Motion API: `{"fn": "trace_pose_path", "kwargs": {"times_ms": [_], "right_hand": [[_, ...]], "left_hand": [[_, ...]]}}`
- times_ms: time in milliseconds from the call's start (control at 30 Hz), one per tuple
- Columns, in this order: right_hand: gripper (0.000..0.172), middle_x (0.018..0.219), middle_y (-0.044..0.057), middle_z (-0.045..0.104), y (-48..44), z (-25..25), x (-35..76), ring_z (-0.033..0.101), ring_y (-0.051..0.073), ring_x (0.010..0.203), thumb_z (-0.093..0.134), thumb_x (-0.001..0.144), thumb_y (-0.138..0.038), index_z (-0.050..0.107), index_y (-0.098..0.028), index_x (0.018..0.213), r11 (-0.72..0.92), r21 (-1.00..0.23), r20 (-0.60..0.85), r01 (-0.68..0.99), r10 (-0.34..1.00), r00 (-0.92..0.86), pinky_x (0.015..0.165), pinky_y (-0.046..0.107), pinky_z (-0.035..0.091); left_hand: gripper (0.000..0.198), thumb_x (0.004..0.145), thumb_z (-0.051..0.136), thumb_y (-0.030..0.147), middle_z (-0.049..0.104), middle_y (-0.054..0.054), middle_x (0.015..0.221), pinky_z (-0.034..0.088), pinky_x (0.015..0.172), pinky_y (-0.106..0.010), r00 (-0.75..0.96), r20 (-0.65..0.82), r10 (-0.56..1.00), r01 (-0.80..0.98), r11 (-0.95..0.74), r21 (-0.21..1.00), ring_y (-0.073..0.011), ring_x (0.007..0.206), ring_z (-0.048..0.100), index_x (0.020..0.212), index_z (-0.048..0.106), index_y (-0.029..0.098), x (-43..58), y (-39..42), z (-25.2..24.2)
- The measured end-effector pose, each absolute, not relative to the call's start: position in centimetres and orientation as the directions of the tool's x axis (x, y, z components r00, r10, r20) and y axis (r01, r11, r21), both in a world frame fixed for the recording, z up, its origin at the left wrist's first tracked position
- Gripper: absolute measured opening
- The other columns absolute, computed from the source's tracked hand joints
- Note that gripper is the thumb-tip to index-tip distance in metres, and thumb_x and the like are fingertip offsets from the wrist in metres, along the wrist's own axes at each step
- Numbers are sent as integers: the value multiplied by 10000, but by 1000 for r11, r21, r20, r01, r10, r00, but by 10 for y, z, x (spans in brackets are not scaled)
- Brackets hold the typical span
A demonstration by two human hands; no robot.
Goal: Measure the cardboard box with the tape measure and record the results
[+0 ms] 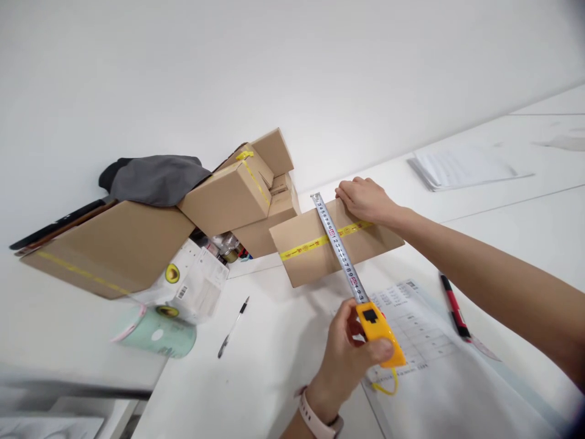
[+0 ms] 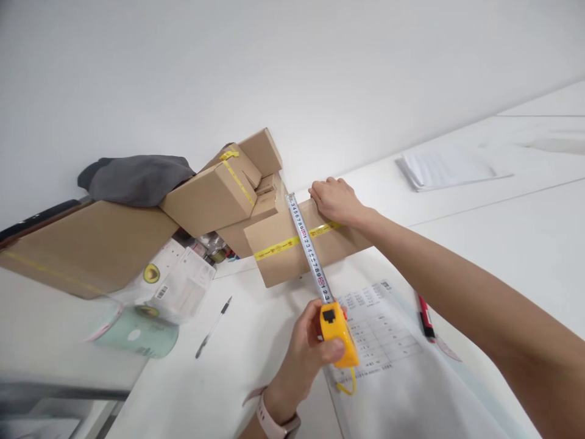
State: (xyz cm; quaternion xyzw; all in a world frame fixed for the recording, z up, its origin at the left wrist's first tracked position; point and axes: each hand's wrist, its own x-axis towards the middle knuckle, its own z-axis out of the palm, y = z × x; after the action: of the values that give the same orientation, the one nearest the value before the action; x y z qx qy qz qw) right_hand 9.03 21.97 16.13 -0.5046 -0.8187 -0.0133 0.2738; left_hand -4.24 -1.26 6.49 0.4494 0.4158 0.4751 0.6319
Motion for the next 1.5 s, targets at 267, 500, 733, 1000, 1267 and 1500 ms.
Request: {"fn": "trace_pose_path", "kwargs": {"times_ms": [267, 500, 733, 1000, 1267, 1500], "right_hand": [[572, 996, 173, 716, 216, 163, 87, 575, 360, 1013, 136, 1017, -468, 634, -197, 942, 498, -264, 426, 826, 828, -364, 888, 510, 354], [658, 1047, 182, 728, 210, 163, 80, 581, 380, 1032, 300, 921, -717, 670, -174, 878, 450, -288, 441, 845, 846, -300, 903, 524, 370], [675, 1048, 191, 727, 209, 158, 75, 579, 374, 1022, 324, 909, -724, 697, -161, 924, 435, -256, 481, 863, 832, -277, 880, 512, 375], [671, 1044, 178, 726, 209, 156, 74, 566, 359, 1021, 328, 922, -716, 689, -150, 915, 434, -251, 485, 865, 830, -275, 885, 496, 359], [591, 1041, 149, 707, 174, 137, 94, 543, 328, 1007, 245, 992, -618, 642, -194, 885, 444, -275, 497, 853, 825, -269, 878, 481, 351], [592, 1288, 120, 664, 109, 89, 119, 503, 339, 1224, 221, 998, -622, 659, -233, 1088, 544, -475, 476, 692, 820, -318, 1032, 536, 312]], "left_hand": [[616, 565, 923, 400, 669, -54, 990, 504, 768, -298, 181, -161, 970, -244, 203, 948, -196, 882, 612, 1067, 643, 179, -26, -30, 53], [549, 596, 901, 369, 669, -58, 1009, 513, 732, -290, 151, -174, 973, -166, 198, 966, -196, 876, 614, 1030, 617, 188, -17, -28, 38], [498, 583, 848, 237, 659, -32, 954, 520, 716, -281, 85, -253, 964, -70, 259, 963, -180, 845, 614, 1001, 580, 189, -14, -26, 42], [508, 600, 814, 215, 668, -30, 952, 521, 711, -276, 82, -235, 968, -59, 241, 969, -170, 828, 613, 1056, 592, 182, -19, -25, 39], [924, 462, 923, 280, 658, -104, 1236, 545, 906, -390, 160, -298, 941, -78, 313, 947, -283, 1059, 627, 1308, 559, 217, -23, -95, 44], [1046, 470, 932, 373, 635, -89, 1297, 597, 844, -398, 195, -490, 849, 225, 448, 865, -315, 1076, 649, 1423, 507, 296, -39, -143, 32]]}}
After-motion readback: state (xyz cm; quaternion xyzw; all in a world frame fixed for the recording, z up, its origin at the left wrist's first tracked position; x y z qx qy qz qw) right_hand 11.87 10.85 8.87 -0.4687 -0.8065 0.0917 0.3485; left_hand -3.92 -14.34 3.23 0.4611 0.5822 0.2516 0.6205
